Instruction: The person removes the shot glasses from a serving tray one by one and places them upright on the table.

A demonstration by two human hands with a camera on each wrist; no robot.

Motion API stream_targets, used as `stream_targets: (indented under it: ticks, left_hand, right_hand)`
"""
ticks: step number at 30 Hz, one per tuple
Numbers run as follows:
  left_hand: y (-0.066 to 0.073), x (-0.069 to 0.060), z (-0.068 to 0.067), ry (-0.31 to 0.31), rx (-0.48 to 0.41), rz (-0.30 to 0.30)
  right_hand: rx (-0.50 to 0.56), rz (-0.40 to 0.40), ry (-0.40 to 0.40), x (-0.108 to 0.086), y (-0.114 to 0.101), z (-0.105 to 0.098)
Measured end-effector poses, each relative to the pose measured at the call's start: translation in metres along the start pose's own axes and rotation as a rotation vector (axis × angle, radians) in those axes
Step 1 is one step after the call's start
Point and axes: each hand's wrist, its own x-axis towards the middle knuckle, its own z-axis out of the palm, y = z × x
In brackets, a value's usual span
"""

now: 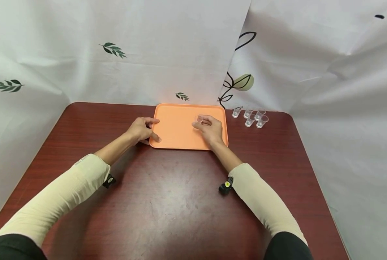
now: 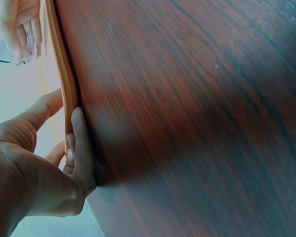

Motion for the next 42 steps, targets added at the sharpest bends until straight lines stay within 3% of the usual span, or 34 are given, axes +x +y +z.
stream_targets:
  ticks: [3,9,16,21,24,29,34,42]
  left_hand:
    - [0.008,-0.010,0.000,0.004,0.008,-0.004]
    - [0.008,-0.011,0.000,0.001,0.031,-0.004]
    - [0.009,-0.013,-0.001,-0.001,0.027,0.006]
    - [0.005,-0.007,0.000,0.003,0.019,0.006]
    - [0.002,-0.002,0.000,0.005,0.015,0.003]
    - [0.006,-0.006,0.001,0.004,0.014,0.000]
    - [0.010,-0.012,0.001,0.004,0.019,-0.003]
    - [0.004,-0.002,0.000,0.005,0.019,-0.011]
  right_hand:
    - [0.016,-0.005,0.023,-0.002,0.001,-0.014]
    - [0.028,-0.035,0.102,-0.004,0.001,-0.039]
    - [0.120,-0.039,0.222,0.005,0.000,-0.068]
    - [0.143,-0.061,0.314,0.014,0.002,-0.086]
    - [0.097,-0.037,0.369,0.018,0.004,-0.094]
    - [0.011,0.020,0.409,0.021,0.006,-0.102]
    - [-0.024,0.022,0.429,0.022,0.009,-0.102]
    - [-0.066,0.020,0.450,0.023,0.011,-0.102]
